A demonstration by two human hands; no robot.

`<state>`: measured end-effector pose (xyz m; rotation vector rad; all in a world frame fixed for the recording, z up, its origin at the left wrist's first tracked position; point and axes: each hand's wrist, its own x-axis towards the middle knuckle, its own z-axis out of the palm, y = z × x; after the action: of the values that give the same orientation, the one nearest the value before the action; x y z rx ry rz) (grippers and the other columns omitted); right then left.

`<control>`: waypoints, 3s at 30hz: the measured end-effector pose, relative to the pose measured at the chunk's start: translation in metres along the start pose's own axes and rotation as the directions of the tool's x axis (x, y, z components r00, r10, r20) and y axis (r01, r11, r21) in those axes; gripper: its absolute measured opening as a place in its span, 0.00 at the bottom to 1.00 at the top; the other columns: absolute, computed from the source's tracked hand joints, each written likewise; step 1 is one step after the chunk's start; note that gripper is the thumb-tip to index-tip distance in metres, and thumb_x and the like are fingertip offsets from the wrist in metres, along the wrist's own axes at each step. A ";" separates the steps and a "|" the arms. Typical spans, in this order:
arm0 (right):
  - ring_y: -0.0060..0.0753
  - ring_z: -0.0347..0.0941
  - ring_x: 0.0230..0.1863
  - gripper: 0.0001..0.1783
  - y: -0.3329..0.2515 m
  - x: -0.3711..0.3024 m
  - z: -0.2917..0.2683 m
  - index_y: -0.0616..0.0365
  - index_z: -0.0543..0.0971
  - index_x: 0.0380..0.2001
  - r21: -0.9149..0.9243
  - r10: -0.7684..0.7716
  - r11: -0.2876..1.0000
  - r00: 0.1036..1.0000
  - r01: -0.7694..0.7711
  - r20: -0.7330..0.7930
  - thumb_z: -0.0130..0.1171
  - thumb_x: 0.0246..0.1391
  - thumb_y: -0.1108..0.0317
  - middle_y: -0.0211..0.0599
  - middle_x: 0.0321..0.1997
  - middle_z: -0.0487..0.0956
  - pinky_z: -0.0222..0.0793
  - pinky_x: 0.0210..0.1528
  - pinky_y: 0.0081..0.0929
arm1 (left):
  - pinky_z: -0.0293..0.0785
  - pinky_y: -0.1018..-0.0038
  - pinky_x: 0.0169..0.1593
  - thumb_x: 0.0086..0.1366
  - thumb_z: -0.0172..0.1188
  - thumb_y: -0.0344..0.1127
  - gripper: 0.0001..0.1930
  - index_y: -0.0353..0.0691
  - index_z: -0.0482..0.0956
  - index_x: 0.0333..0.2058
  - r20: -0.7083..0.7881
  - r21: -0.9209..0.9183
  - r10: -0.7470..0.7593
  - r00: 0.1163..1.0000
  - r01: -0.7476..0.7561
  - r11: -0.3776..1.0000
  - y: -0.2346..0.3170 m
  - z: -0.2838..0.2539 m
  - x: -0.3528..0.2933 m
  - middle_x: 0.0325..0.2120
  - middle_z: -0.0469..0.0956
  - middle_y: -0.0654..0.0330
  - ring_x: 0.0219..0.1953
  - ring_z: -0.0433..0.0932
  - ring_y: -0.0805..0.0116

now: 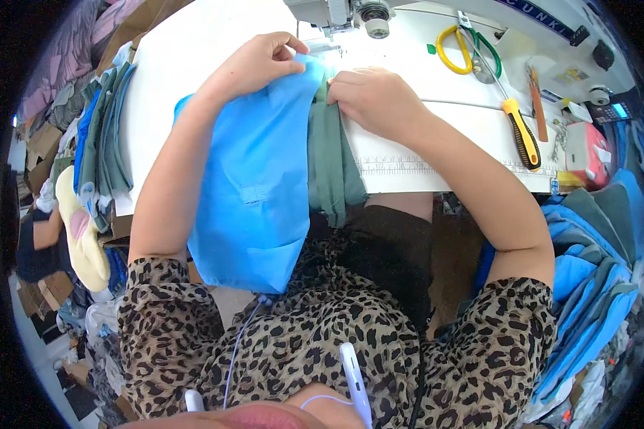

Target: The person sews fabric pieces using a sewing machine, unpicks stitches along the seam using a seam ripper, and then aligns the fabric layers to sew them together with the sewing machine.

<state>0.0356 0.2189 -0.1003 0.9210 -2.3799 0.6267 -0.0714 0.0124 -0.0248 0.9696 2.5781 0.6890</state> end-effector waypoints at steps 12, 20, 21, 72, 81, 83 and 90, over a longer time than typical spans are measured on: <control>0.39 0.76 0.40 0.08 -0.012 0.008 0.014 0.52 0.77 0.33 -0.002 0.069 0.998 0.998 -0.069 0.009 0.60 0.47 0.72 0.29 0.38 0.79 0.72 0.41 0.35 | 0.74 0.82 0.36 0.67 0.54 0.27 0.14 0.36 0.73 0.51 -0.203 -0.463 -0.090 0.975 -0.015 0.886 0.024 -0.017 -0.049 0.35 0.77 0.63 0.33 0.76 0.79; 0.39 0.76 0.39 0.07 -0.008 0.008 0.017 0.53 0.77 0.33 0.001 0.087 0.996 0.996 -0.087 0.025 0.59 0.48 0.71 0.30 0.38 0.78 0.73 0.41 0.35 | 0.76 0.75 0.40 0.66 0.57 0.30 0.17 0.35 0.70 0.53 -0.227 -0.659 -0.432 0.873 0.190 0.728 -0.001 0.033 -0.001 0.36 0.78 0.56 0.36 0.77 0.71; 0.39 0.76 0.39 0.06 -0.007 0.006 0.016 0.53 0.78 0.33 0.004 0.096 0.995 0.995 -0.096 0.035 0.59 0.49 0.71 0.30 0.38 0.79 0.73 0.41 0.35 | 0.76 0.75 0.40 0.66 0.57 0.30 0.17 0.35 0.70 0.53 -0.228 -0.657 -0.435 0.871 0.192 0.729 -0.002 0.032 -0.002 0.36 0.78 0.56 0.36 0.77 0.71; 0.39 0.77 0.38 0.14 -0.012 0.008 0.007 0.53 0.78 0.37 -0.107 0.138 0.987 0.980 -0.124 0.143 0.58 0.45 0.64 0.30 0.41 0.79 0.73 0.39 0.33 | 0.51 0.41 0.64 0.51 0.71 0.50 0.51 0.40 0.51 0.67 -0.515 0.284 0.273 0.813 -0.138 0.949 0.030 0.057 -0.159 0.67 0.46 0.41 0.66 0.54 0.37; 0.37 0.77 0.37 0.08 -0.004 0.004 -0.001 0.52 0.76 0.33 -0.009 0.076 0.997 0.997 -0.076 -0.013 0.55 0.49 0.66 0.30 0.34 0.76 0.74 0.38 0.33 | 0.41 0.42 0.69 0.58 0.56 0.66 0.38 0.56 0.66 0.64 0.208 0.498 0.434 0.877 -0.476 0.725 -0.024 0.012 -0.123 0.69 0.55 0.58 0.71 0.50 0.50; 0.40 0.77 0.39 0.08 0.000 0.001 0.002 0.53 0.77 0.34 -0.033 0.088 0.996 0.996 -0.087 0.030 0.58 0.48 0.71 0.31 0.40 0.80 0.74 0.40 0.32 | 0.40 0.42 0.70 0.60 0.56 0.61 0.33 0.53 0.70 0.61 0.266 0.440 0.443 0.856 -0.517 0.734 -0.034 -0.010 -0.116 0.68 0.58 0.58 0.71 0.51 0.50; 0.39 0.76 0.34 0.06 -0.002 0.000 0.004 0.51 0.76 0.31 -0.008 0.074 0.997 0.996 -0.075 -0.046 0.59 0.47 0.70 0.30 0.32 0.76 0.73 0.35 0.35 | 0.68 0.62 0.55 0.63 0.54 0.35 0.15 0.41 0.77 0.48 0.074 -0.036 0.391 0.917 -0.389 0.920 -0.005 0.013 -0.083 0.50 0.75 0.54 0.54 0.72 0.54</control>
<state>0.0355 0.2152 -0.1028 0.8084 -2.3835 0.6567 -0.0082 -0.0436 -0.0292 1.4961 2.3217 0.7527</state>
